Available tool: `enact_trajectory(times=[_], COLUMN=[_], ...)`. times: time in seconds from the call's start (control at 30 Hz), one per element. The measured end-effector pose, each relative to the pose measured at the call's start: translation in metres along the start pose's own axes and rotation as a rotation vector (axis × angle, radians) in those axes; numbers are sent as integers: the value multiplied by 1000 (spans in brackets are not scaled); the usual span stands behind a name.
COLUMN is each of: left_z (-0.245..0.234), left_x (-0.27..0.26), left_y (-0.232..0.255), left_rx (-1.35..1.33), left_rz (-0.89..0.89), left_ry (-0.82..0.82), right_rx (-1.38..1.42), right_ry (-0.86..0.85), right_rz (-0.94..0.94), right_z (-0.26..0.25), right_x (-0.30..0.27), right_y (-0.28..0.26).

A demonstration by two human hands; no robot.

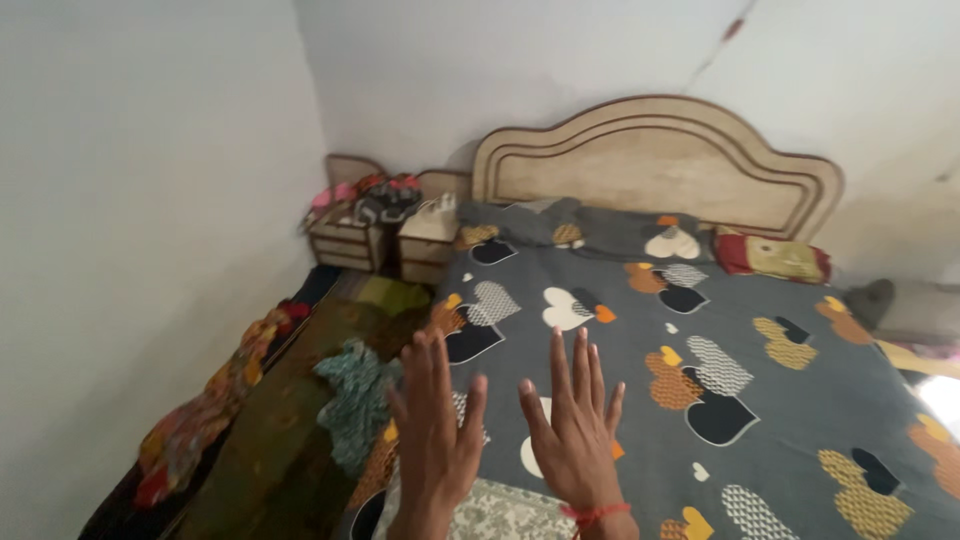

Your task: The person arranges several pillows on a bed with a heart-patterned sheet, smoothing and repositioning them. They then fold a dark gray pillowcase and place it on the bed, followed by smoothing the sheet and adjusting the pillows again.

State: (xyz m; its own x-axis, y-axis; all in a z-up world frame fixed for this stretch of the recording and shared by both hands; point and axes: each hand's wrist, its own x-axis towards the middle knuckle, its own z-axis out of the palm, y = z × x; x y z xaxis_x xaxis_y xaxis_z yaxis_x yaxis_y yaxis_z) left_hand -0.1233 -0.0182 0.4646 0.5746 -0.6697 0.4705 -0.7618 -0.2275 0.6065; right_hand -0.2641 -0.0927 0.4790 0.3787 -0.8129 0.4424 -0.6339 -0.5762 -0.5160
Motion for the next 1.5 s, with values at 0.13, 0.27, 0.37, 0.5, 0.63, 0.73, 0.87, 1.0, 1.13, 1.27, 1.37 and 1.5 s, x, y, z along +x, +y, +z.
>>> enact_trajectory(times=[0.13, 0.27, 0.37, 0.5, 0.63, 0.73, 0.87, 1.0, 1.13, 1.27, 1.37, 1.5], left_z=[1, -11, -19, -33, -44, -53, -67, -89, -130, -164, -178, -182], left_x=[10, 27, 23, 38, 54, 68, 92, 134, 162, 205, 222, 243], left_y=[-9, -26, -41, -66, -98, -128, -179, -222, -262, -300, -319, -334], left_rx=[-55, -8, -31, -41, -56, -62, -117, -91, -104, -111, -142, -176], left_rz=[-10, -56, -91, -131, -135, -139, -122, -60, -24, -17, -3, 46], left_ry=[33, 32, 70, 127, 142, 134, 67, -11, -116, -141, -144, -161], right_rx=[-55, -19, 0, 32, 58, 124, 100, -42, 28, 66, 90, 48], right_ry=[-160, -168, -150, -156, -97, -92, -51, 3, 114, 121, 147, 178], right_rz=[29, -17, -57, -85, -77, -69, -45, 38, 148, 163, 139, 132], right_z=[21, 41, 53, 75, 102, 128, 172, 212, 244, 265, 276, 287], right_x=[20, 52, 53, 70, 77, 84, 86, 109, 104, 110, 123, 139], right_y=[-5, -22, -31, -56, -85, -111, -142, -185, -245, -295, -320, -339])
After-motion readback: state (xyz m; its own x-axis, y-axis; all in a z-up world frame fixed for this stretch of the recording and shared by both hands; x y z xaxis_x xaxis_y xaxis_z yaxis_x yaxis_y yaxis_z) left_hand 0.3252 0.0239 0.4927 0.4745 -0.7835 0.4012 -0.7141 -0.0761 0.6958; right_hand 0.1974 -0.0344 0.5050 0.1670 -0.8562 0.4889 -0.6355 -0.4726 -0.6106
